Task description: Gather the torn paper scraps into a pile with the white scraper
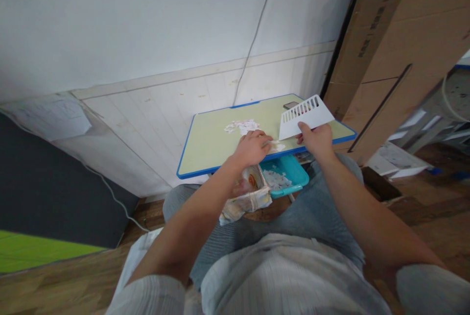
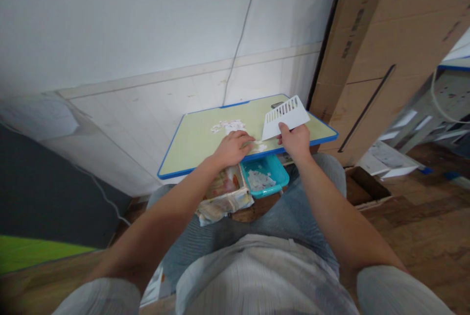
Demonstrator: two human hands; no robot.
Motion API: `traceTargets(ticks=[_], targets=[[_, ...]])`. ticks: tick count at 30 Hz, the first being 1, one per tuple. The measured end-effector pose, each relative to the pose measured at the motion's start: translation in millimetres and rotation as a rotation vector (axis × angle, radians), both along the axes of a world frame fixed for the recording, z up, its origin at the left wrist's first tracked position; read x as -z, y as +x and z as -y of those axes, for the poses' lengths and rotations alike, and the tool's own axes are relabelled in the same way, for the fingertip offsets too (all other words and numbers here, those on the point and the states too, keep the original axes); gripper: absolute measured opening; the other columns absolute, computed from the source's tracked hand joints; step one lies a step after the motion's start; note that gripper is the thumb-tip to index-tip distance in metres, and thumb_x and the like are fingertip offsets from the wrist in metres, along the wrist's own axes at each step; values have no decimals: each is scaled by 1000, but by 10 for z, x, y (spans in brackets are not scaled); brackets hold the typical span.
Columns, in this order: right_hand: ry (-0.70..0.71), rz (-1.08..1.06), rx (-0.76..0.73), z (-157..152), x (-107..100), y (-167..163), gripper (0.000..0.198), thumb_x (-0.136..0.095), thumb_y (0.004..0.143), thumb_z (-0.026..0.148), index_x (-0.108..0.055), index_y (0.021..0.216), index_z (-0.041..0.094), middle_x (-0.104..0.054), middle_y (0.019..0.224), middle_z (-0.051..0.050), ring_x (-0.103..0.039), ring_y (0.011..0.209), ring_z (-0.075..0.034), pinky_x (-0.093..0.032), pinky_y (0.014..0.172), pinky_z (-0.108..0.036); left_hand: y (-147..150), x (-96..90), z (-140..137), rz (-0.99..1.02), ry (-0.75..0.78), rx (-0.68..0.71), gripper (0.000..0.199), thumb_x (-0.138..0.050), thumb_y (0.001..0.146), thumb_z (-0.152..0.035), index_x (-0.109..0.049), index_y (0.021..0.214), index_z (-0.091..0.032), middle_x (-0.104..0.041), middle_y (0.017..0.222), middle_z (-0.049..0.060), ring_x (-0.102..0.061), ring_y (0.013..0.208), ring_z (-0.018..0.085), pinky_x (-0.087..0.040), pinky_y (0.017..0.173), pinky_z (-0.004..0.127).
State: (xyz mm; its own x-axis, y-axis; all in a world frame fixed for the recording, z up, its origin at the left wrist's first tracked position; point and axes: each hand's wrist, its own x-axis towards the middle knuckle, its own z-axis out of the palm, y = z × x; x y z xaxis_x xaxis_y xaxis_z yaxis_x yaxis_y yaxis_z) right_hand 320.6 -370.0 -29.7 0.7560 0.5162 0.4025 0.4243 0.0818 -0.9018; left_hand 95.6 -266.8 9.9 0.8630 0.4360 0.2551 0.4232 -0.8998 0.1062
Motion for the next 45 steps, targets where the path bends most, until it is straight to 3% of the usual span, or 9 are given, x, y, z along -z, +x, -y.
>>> traceTargets(ticks=[6, 13, 18, 22, 25, 30, 37, 41, 45], targets=[[-41, 41, 0, -107, -10, 41, 37, -69, 94, 53, -78, 89, 18, -74, 62, -10, -74, 54, -29, -67, 67, -45, 273, -50, -26, -83, 5, -30, 40, -52, 113, -28, -80, 140, -24, -71, 153, 8, -62, 143, 32, -48, 128, 48], [-51, 52, -17, -236, -21, -8, 28, -68, 94, 44, -76, 82, 19, -73, 59, -9, -76, 59, -29, -68, 74, -43, 124, -33, 1, -90, -3, 33, 43, -49, 115, -30, -82, 141, -26, -75, 145, 8, -65, 140, 30, -48, 127, 46], [-20, 49, -70, -362, -27, -198, 26, -68, 92, 46, -72, 78, 23, -73, 60, -8, -71, 52, -27, -67, 66, -43, -7, -37, 3, -32, -41, 148, 39, -53, 112, -24, -84, 136, -26, -79, 140, 6, -69, 134, 26, -50, 126, 42], [25, 29, -68, -351, -84, -229, 29, -67, 91, 49, -71, 81, 22, -73, 61, -7, -69, 49, -25, -63, 57, -39, -137, -111, -101, 81, -91, -40, 38, -57, 104, -15, -89, 123, -22, -82, 134, 7, -70, 133, 27, -51, 124, 40], [59, 7, -41, -255, -109, -175, 35, -66, 91, 54, -71, 87, 20, -72, 62, -7, -70, 50, -25, -60, 52, -36, -169, -124, -163, 46, -68, -127, 40, -55, 107, -18, -87, 131, -23, -78, 143, 8, -65, 141, 29, -48, 128, 44], [72, -19, -39, -55, -71, -157, 38, -69, 89, 57, -71, 88, 19, -72, 61, -8, -70, 48, -24, -57, 46, -34, -30, -75, -94, -112, 18, -24, 46, -49, 115, -30, -74, 154, -29, -66, 162, 5, -57, 149, 32, -45, 129, 52], [50, -26, -40, 102, -81, -141, 36, -73, 87, 56, -73, 86, 21, -74, 61, -9, -67, 45, -24, -56, 43, -34, -207, -107, -84, -114, 61, -20, 42, -48, 113, -30, -83, 136, -30, -74, 152, 3, -60, 144, 31, -46, 125, 51], [30, 16, -15, 198, -230, -27, 30, -76, 86, 52, -78, 87, 22, -80, 70, -10, -74, 58, -27, -63, 56, -37, -462, -101, -226, -19, 26, -43, 38, -53, 109, -26, -86, 127, -29, -75, 148, 5, -62, 143, 29, -45, 128, 48], [-35, 187, -39, 282, -379, 6, 29, -79, 87, 46, -85, 99, 21, -89, 105, -14, -84, 96, -37, -68, 91, -49, -698, -88, -353, 196, -26, -119, 37, -58, 106, -26, -84, 132, -25, -76, 143, 8, -65, 137, 28, -47, 127, 46]])
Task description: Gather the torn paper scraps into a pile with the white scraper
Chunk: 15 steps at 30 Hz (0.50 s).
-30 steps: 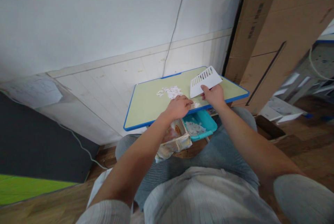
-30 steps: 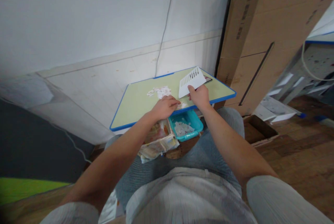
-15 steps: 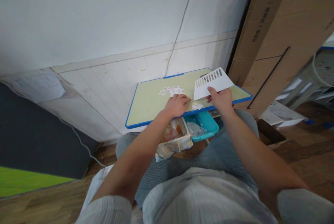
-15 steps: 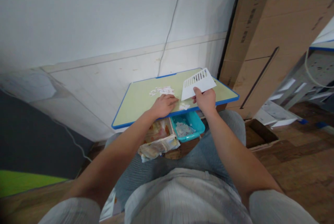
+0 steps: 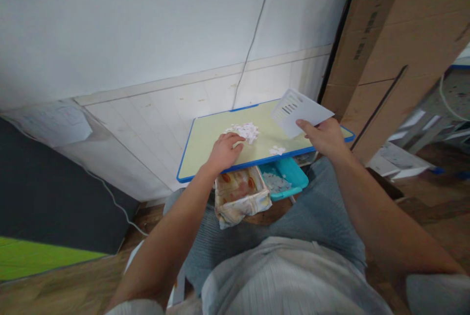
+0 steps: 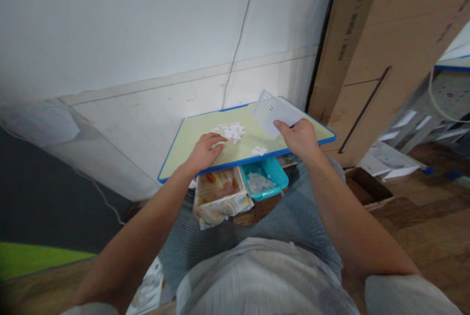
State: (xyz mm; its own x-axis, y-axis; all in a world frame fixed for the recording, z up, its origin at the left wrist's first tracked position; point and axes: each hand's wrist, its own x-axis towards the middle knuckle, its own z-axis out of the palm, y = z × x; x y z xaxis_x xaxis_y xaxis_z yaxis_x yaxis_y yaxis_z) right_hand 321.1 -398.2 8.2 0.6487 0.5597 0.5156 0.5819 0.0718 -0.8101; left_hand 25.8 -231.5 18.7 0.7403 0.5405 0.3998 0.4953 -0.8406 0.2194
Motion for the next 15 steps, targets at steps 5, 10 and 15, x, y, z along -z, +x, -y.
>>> traceTargets(ticks=[5, 10, 15], targets=[[-119, 156, -180, 68, 85, -106, 28, -76, 89, 44, -90, 104, 25, -89, 115, -9, -82, 112, -36, -61, 108, -51, -341, 82, -29, 167, -47, -85, 35, -62, 105, -29, -84, 130, -23, -76, 137, 10, -66, 134, 29, -50, 125, 46], [-109, 155, -246, 180, 302, -235, 24, -71, 87, 36, -91, 99, 29, -89, 113, -8, -83, 111, -33, -63, 106, -49, -497, 211, 4, 125, -82, -114, 33, -63, 103, -32, -85, 127, -24, -78, 135, 9, -67, 132, 29, -51, 124, 47], [-84, 138, -316, 313, 370, -319, 24, -73, 84, 38, -91, 98, 30, -89, 113, -7, -83, 108, -32, -63, 105, -47, -525, 207, -101, 77, -55, -186, 36, -62, 103, -34, -86, 128, -24, -78, 138, 9, -68, 134, 31, -51, 125, 46]])
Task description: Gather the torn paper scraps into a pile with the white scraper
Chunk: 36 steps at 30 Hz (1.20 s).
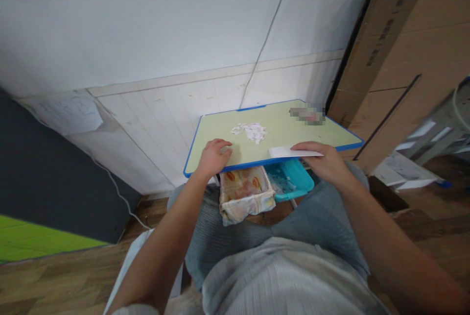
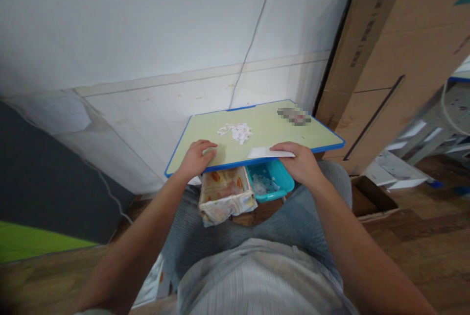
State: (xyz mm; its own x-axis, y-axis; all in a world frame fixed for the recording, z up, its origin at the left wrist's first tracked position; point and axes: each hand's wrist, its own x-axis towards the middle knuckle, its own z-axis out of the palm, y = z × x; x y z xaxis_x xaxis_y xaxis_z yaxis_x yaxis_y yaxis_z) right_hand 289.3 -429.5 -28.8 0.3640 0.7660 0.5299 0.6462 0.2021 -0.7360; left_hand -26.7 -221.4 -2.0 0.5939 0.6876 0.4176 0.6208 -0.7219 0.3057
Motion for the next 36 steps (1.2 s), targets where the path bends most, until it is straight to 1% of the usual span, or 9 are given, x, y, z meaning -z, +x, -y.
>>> traceTargets(ticks=[5, 7, 9, 11, 17, 21, 25, 30, 36], targets=[[-31, -24, -17, 61, -64, -12, 23, -75, 83, 40, -91, 97, 30, -89, 109, -7, -83, 104, -32, -65, 99, -45, -238, -80, -339, -147, 10, -192, 40, -60, 104, -35, -84, 132, -18, -76, 145, 13, -67, 140, 34, -48, 128, 47], [-34, -19, -16, 62, -90, -14, 24, -74, 85, 42, -91, 95, 30, -89, 108, -7, -83, 104, -32, -64, 99, -45, -345, -72, -451, -200, -15, -284, 43, -58, 107, -39, -81, 137, -18, -73, 153, 13, -65, 144, 36, -46, 129, 49], [-34, -13, -7, 55, -103, -17, 24, -73, 85, 42, -91, 94, 30, -89, 106, -7, -83, 103, -32, -64, 99, -45, -414, -39, -508, -220, -28, -331, 47, -56, 109, -43, -76, 144, -18, -70, 158, 13, -63, 146, 36, -46, 129, 50], [-37, -7, 6, 45, -106, -19, 24, -72, 85, 42, -91, 94, 29, -89, 105, -7, -83, 102, -32, -64, 98, -45, -436, 2, -514, -226, -10, -334, 48, -52, 112, -44, -74, 146, -18, -69, 159, 13, -63, 146, 36, -47, 128, 50], [-54, -2, 21, 18, -124, -16, 23, -74, 85, 43, -91, 94, 30, -89, 104, -6, -83, 103, -32, -64, 101, -48, -403, 52, -471, -219, 27, -314, 47, -47, 115, -44, -74, 143, -18, -71, 157, 13, -64, 144, 35, -47, 127, 49], [-84, -13, 8, 49, -166, -33, 22, -73, 85, 42, -91, 92, 30, -89, 100, -6, -83, 97, -32, -66, 94, -47, -421, 56, -488, -218, 30, -303, 47, -48, 113, -43, -73, 143, -18, -70, 158, 13, -64, 144, 35, -47, 127, 49], [-83, -29, -42, 140, -215, -29, 21, -72, 86, 40, -91, 89, 31, -88, 99, -6, -83, 94, -32, -68, 86, -44, -430, 60, -495, -216, 23, -299, 47, -48, 113, -43, -73, 143, -17, -70, 158, 14, -63, 145, 36, -47, 127, 49], [-110, -33, -137, 246, -275, 52, 19, -76, 82, 41, -92, 89, 33, -89, 101, -5, -83, 97, -33, -68, 92, -45, -434, 68, -496, -219, 20, -305, 45, -49, 114, -43, -73, 144, -20, -70, 158, 13, -62, 147, 35, -47, 127, 48], [-130, -12, -228, 356, -322, 136, 21, -76, 87, 43, -93, 94, 34, -89, 105, -4, -84, 100, -32, -68, 96, -45, -453, 62, -485, -260, 26, -310, 44, -45, 116, -43, -71, 145, -22, -70, 158, 12, -62, 148, 32, -48, 126, 46]])
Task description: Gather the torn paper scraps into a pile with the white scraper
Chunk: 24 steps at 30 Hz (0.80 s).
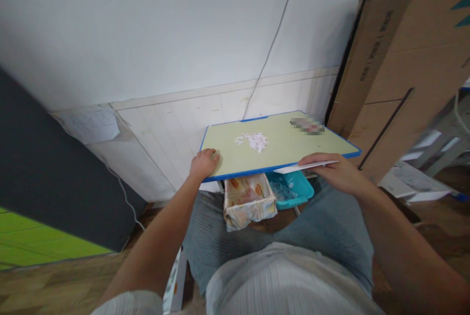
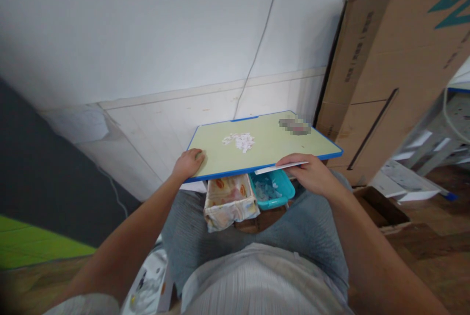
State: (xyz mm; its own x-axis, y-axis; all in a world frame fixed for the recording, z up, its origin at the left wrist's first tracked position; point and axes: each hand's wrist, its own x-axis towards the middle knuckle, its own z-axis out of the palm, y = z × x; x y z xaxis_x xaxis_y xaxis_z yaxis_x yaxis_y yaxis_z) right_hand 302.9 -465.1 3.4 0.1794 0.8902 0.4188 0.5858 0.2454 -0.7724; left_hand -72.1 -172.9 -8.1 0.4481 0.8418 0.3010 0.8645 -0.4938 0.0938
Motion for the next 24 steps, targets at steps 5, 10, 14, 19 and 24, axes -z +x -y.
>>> traceTargets(ticks=[5, 10, 14, 19, 24], targets=[[128, 18, 112, -93, 52, 40, 25, -73, 92, 46, -93, 98, 33, -89, 109, -5, -84, 106, -33, -67, 101, -47, 3, -31, 35, -29, 2, -19, 45, -45, 116, -43, -71, 147, -22, -70, 158, 12, -63, 147, 32, -49, 125, 45], [295, 73, 336, -626, 270, -7, 40, -57, 96, 36, -90, 117, 25, -86, 130, -10, -78, 127, -32, -56, 119, -52, 18, -65, 52, -46, 8, -22, 49, -45, 114, -39, -69, 150, -16, -68, 160, 14, -61, 149, 33, -49, 126, 47], [279, 160, 418, -907, 568, -82, 42, -57, 85, 23, -89, 112, 25, -87, 126, -11, -77, 127, -34, -51, 123, -58, 32, -90, 58, -51, -3, -26, 48, -47, 113, -38, -70, 149, -18, -68, 160, 14, -62, 148, 33, -50, 125, 46], [268, 240, 461, -763, 829, -140, 47, -61, 81, 21, -87, 121, 25, -84, 136, -13, -70, 141, -40, -41, 128, -67, 56, -101, 147, -48, -14, -52, 49, -44, 114, -40, -70, 150, -20, -65, 163, 13, -60, 149, 32, -50, 123, 46], [270, 191, 482, -875, 482, -17, 40, -57, 89, 34, -86, 113, 21, -87, 121, -16, -79, 121, -36, -59, 113, -55, 158, -260, 143, -80, -25, -83, 48, -50, 110, -40, -74, 144, -16, -70, 153, 19, -64, 143, 36, -50, 120, 52]])
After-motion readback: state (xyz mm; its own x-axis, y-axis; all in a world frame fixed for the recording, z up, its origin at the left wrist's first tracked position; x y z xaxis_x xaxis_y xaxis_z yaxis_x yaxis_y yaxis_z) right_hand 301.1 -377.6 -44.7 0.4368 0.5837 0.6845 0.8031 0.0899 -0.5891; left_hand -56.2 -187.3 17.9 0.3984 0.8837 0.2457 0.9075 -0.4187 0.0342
